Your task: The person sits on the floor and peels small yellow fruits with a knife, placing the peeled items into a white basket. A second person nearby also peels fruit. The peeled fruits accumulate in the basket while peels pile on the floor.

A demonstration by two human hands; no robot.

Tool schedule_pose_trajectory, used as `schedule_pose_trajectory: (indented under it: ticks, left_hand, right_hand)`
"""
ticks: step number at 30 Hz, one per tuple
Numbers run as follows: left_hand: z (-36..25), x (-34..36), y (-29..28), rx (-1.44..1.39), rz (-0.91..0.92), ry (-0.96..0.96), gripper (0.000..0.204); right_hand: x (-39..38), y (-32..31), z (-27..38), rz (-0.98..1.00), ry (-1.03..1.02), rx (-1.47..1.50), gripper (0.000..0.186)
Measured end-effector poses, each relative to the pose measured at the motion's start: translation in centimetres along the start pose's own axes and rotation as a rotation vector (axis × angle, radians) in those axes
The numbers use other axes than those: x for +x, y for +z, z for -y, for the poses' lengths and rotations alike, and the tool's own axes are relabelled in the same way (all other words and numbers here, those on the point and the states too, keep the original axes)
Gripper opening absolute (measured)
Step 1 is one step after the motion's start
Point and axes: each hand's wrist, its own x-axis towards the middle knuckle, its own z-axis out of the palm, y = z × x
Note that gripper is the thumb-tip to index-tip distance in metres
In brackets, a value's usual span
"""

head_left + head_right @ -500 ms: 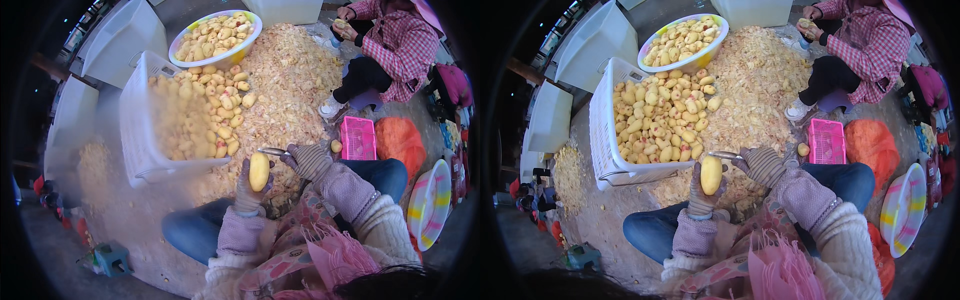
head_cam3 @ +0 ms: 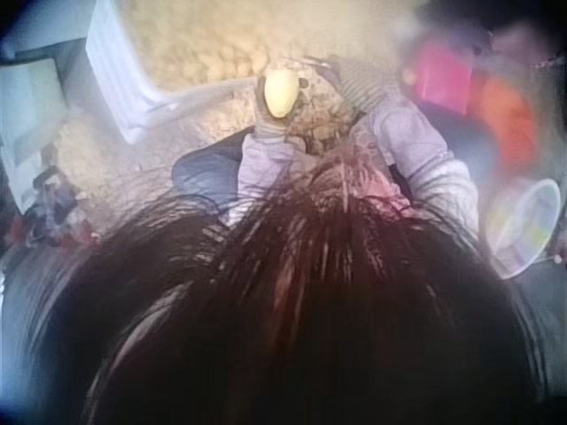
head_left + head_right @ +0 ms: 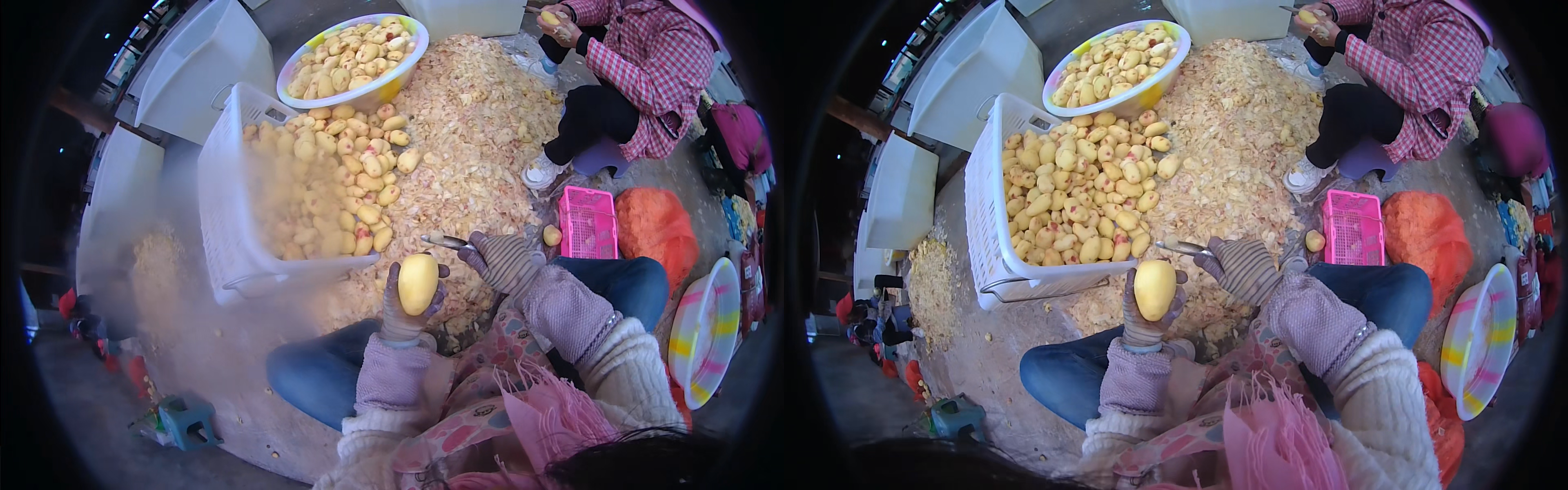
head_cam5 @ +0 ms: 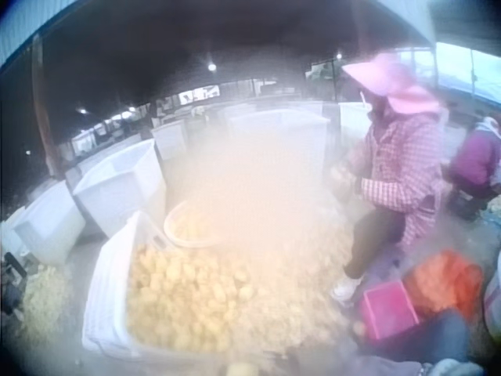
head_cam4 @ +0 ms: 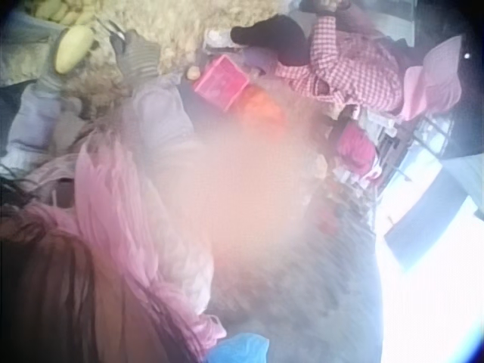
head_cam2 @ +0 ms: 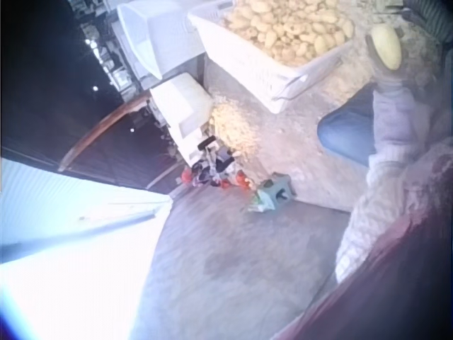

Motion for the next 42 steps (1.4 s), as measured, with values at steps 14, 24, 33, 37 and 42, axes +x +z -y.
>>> schedule_pose_trajectory:
  ticks: [14,24,33,37,42]
  left_hand:
    - [1.1,-0.5,0.8,-0.072,-0.209,0.147,0.070]
    - [0.1,-0.4,-0.2,-0.113,-0.369,0.127,0.048]
    - [-0.3,-0.6,-0.8,0.023,-0.319,0.129,0.043]
    - [-0.3,-0.4,-0.7,0.030,-0.255,0.125,0.044]
    - [-0.7,-0.6,-1.1,0.119,-0.406,0.100,0.045]
  right_hand:
    - [-1.7,1.2,2.6,0.140,-0.233,-0.016,0.039]
    - [-1.0,1.4,2.9,0.152,-0.203,-0.106,0.044]
    - [-0.8,1.3,2.1,0.132,-0.040,-0.030,0.043]
    - [-0.9,1.0,2.5,0.204,-0.258,-0.034,0.042]
    - [-0.7,0.6,3.1,0.051,0.058,-0.124,0.040]
